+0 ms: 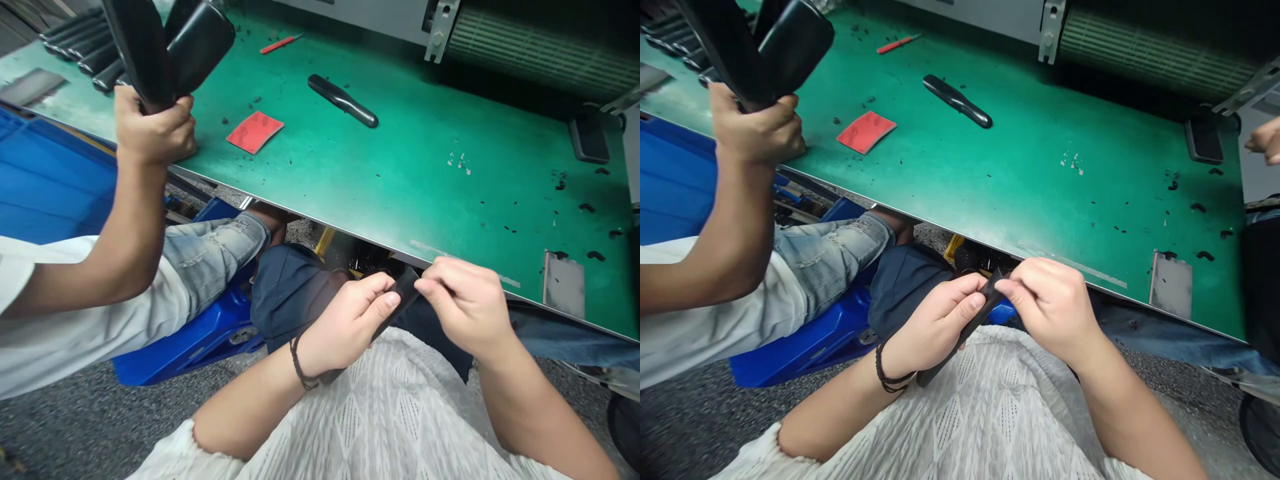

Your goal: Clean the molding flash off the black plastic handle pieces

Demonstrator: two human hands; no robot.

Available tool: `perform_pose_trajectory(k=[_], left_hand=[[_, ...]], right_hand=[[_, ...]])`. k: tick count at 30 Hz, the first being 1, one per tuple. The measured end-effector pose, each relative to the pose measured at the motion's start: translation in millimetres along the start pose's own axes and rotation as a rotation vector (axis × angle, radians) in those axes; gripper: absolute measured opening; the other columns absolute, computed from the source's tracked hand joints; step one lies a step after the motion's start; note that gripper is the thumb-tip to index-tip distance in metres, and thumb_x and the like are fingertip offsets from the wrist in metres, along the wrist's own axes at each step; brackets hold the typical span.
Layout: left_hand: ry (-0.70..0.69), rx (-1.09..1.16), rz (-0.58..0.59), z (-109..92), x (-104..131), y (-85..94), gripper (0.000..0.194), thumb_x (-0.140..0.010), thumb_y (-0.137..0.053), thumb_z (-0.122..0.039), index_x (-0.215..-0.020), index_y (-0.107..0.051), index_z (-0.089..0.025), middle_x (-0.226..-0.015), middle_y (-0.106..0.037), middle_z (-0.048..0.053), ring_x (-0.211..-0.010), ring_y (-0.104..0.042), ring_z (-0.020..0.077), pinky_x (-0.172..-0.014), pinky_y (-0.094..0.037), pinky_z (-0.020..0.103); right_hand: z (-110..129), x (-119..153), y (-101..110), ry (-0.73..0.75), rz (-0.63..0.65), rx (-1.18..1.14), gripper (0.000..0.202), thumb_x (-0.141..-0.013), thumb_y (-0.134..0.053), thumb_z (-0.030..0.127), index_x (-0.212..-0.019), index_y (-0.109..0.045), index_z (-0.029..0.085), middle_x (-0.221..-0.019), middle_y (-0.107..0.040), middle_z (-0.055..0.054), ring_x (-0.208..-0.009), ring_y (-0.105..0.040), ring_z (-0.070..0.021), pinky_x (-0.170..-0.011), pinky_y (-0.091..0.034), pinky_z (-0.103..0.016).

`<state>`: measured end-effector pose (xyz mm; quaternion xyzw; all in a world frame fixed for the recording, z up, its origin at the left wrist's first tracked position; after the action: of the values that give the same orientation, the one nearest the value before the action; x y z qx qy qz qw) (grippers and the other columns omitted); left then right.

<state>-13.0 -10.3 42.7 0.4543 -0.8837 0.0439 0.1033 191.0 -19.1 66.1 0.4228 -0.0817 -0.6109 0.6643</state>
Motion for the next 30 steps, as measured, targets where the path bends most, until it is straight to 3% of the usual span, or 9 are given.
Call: perform_pose_trajectory(k=[3, 5, 9, 13, 18, 23, 25, 27, 30], left_hand=[[-0.044, -0.096, 0.014, -1, 2, 3.7, 0.04, -0.106, -0.049, -0.052, -0.089, -0.059, -0.017, -0.064, -0.049, -0.005, -0.06, -0.047, 0.0095, -0.058, -0.035, 0.023], [-0.054, -0.146, 0.018, -3, 2, 5.4, 0.039, -0.106, -0.048, -0.05, -0.088, -0.059, -0.017, -0.065, -0.05, -0.004, -0.061, -0.047, 0.0098, -0.059, -0.034, 0.023], [-0.06, -0.225, 0.054, -8, 0, 7.2, 0.037, -0.106, -0.049, -0.048, -0.087, -0.059, -0.017, -0.067, -0.05, -0.004, -0.062, -0.045, 0.0101, -0.059, -0.032, 0.024], [-0.086, -0.249, 0.085, -11, 0, 8.1, 0.036, -0.106, -0.048, -0.045, -0.085, -0.057, -0.017, -0.068, -0.049, -0.004, -0.061, -0.043, 0.0096, -0.06, -0.032, 0.025], [-0.08, -0.219, 0.074, -10, 1, 7.7, 0.037, -0.105, -0.049, -0.046, -0.084, -0.056, -0.017, -0.067, -0.047, -0.005, -0.061, -0.042, 0.0095, -0.059, -0.031, 0.025], [-0.029, -0.154, 0.023, -5, -1, 7.3, 0.039, -0.106, -0.048, -0.049, -0.087, -0.059, -0.017, -0.068, -0.049, -0.004, -0.063, -0.044, 0.0097, -0.06, -0.032, 0.024], [-0.007, -0.121, 0.038, -4, -2, 8.4, 0.04, -0.106, -0.048, -0.05, -0.088, -0.059, -0.017, -0.067, -0.049, -0.004, -0.062, -0.044, 0.0095, -0.059, -0.032, 0.023], [-0.014, -0.112, 0.04, -4, -3, 10.4, 0.04, -0.106, -0.048, -0.051, -0.087, -0.057, -0.017, -0.066, -0.048, -0.005, -0.061, -0.043, 0.0093, -0.058, -0.031, 0.023], [-0.157, -0.189, 0.132, -5, -2, 12.5, 0.035, -0.104, -0.053, -0.048, -0.089, -0.06, -0.017, -0.071, -0.053, -0.003, -0.062, -0.046, 0.009, -0.059, -0.034, 0.023]], right_hand=[[-2, -7, 13, -0.046, -0.031, 0.045, 0.013, -0.104, -0.062, 0.02, -0.091, -0.061, 0.02, -0.079, -0.061, 0.001, -0.068, -0.054, -0.0113, -0.065, -0.04, -0.026], [-4, -9, 21, 0.031, 0.057, 0.081, 0.008, -0.103, -0.063, 0.026, -0.098, -0.062, 0.02, -0.083, -0.062, 0.0, -0.072, -0.054, -0.0138, -0.068, -0.041, -0.028], [-5, -11, 28, 0.199, 0.296, 0.187, 0.034, -0.105, -0.058, 0.05, -0.091, -0.061, 0.019, -0.077, -0.058, -0.001, -0.068, -0.048, -0.016, -0.063, -0.034, -0.03], [-2, -17, 29, 0.28, 0.349, 0.353, 0.047, -0.108, -0.049, 0.055, -0.077, -0.055, 0.02, -0.069, -0.051, 0.0, -0.065, -0.043, -0.0156, -0.058, -0.024, -0.031], [3, -20, 30, 0.361, 0.316, 0.456, 0.05, -0.109, -0.05, 0.051, -0.07, -0.05, 0.021, -0.066, -0.045, 0.001, -0.064, -0.038, -0.0158, -0.056, -0.021, -0.032], [2, -13, 24, 0.431, 0.149, 0.581, 0.048, -0.105, -0.059, 0.05, -0.067, -0.051, 0.021, -0.063, -0.041, 0.001, -0.064, -0.033, -0.0167, -0.056, -0.021, -0.033], [1, -11, 20, 0.406, 0.112, 0.502, 0.045, -0.103, -0.063, 0.046, -0.067, -0.052, 0.021, -0.063, -0.041, 0.001, -0.063, -0.032, -0.0158, -0.056, -0.022, -0.033], [-1, -9, 15, 0.307, 0.133, 0.256, 0.042, -0.102, -0.066, 0.04, -0.068, -0.053, 0.02, -0.063, -0.042, 0.003, -0.06, -0.034, -0.0136, -0.056, -0.025, -0.032], [-9, -8, 8, -0.028, 0.095, -0.195, 0.038, -0.104, -0.063, 0.035, -0.071, -0.052, 0.02, -0.062, -0.045, 0.005, -0.055, -0.04, -0.0107, -0.053, -0.032, -0.027]])
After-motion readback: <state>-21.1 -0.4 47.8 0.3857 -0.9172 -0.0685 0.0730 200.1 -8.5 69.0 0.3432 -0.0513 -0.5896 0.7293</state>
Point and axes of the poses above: each hand's wrist, its own x-axis away from the middle knuckle, its own y-axis out of the back of the hand, z = x × y, the point moved 1 cm from there along -x, towards the middle knuckle
